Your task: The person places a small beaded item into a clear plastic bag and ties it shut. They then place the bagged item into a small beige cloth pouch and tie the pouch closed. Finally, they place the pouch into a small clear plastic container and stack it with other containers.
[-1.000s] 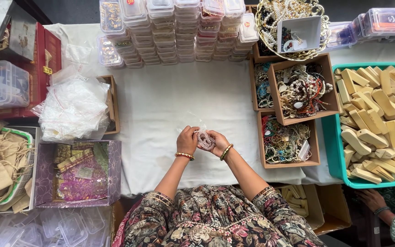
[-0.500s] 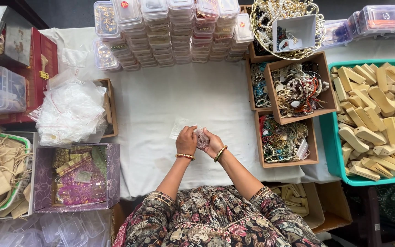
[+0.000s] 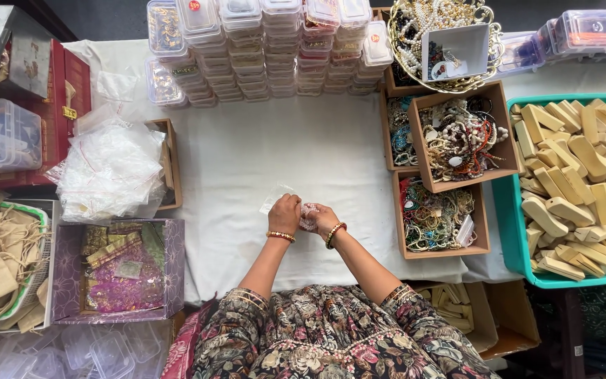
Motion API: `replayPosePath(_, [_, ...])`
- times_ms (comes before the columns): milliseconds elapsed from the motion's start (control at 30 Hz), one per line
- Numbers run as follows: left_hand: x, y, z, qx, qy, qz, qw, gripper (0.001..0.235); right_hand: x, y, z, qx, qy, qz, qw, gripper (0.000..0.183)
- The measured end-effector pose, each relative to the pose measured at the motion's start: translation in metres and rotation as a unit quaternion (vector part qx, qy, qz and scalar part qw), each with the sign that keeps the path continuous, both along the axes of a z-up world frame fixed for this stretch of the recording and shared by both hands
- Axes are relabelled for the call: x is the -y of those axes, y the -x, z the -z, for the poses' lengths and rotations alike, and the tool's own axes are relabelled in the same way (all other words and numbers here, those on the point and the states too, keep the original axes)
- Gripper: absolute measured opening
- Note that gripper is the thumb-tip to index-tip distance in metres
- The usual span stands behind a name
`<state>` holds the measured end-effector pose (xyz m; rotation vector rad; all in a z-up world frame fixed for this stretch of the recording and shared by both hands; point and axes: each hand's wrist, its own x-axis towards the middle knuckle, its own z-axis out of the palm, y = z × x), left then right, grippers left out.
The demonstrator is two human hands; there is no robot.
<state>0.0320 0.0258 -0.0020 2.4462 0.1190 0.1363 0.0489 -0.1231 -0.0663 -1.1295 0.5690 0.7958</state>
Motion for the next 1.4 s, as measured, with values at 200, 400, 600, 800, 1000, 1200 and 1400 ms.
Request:
replayPosePath(200, [0.013,0.011,-0.001,0.011,0.044,0.009,0.999,0.006,0.005,-0.006,-0.002,0.023,-0.019,0.101,0.994,0.024])
replayPosePath(400, [0.014,0.005,-0.039,0.09,0.047,-0.03,0.994,0.011,0.008,-0.006,-0.017,0.049,-0.074,0.013,0.996,0.028])
replayPosePath(600, [0.009,0.0,0.006,0.018,0.063,-0.005,0.998,0.013,-0.002,-0.008,-0.024,0.032,0.007,0.105,0.994,0.035])
replayPosePath(800, [0.011,0.002,0.013,-0.011,0.074,-0.033,0.997,0.016,0.001,-0.005,0.036,0.089,0.064,0.063,0.992,0.045])
replayPosePath(1000, [0.009,-0.004,0.022,-0.045,0.073,-0.049,0.995,0.026,0.001,0.005,0.002,0.272,0.376,-0.129,0.876,0.048])
replayPosePath(1200, [0.009,-0.01,0.036,0.002,0.021,-0.034,0.999,0.015,-0.01,0.005,-0.043,0.241,0.376,-0.072,0.892,0.059])
replayPosePath(1400, [0.007,-0.012,0.031,0.006,0.036,-0.024,0.999,0.013,-0.012,0.006,-0.049,0.375,0.402,-0.118,0.827,0.025])
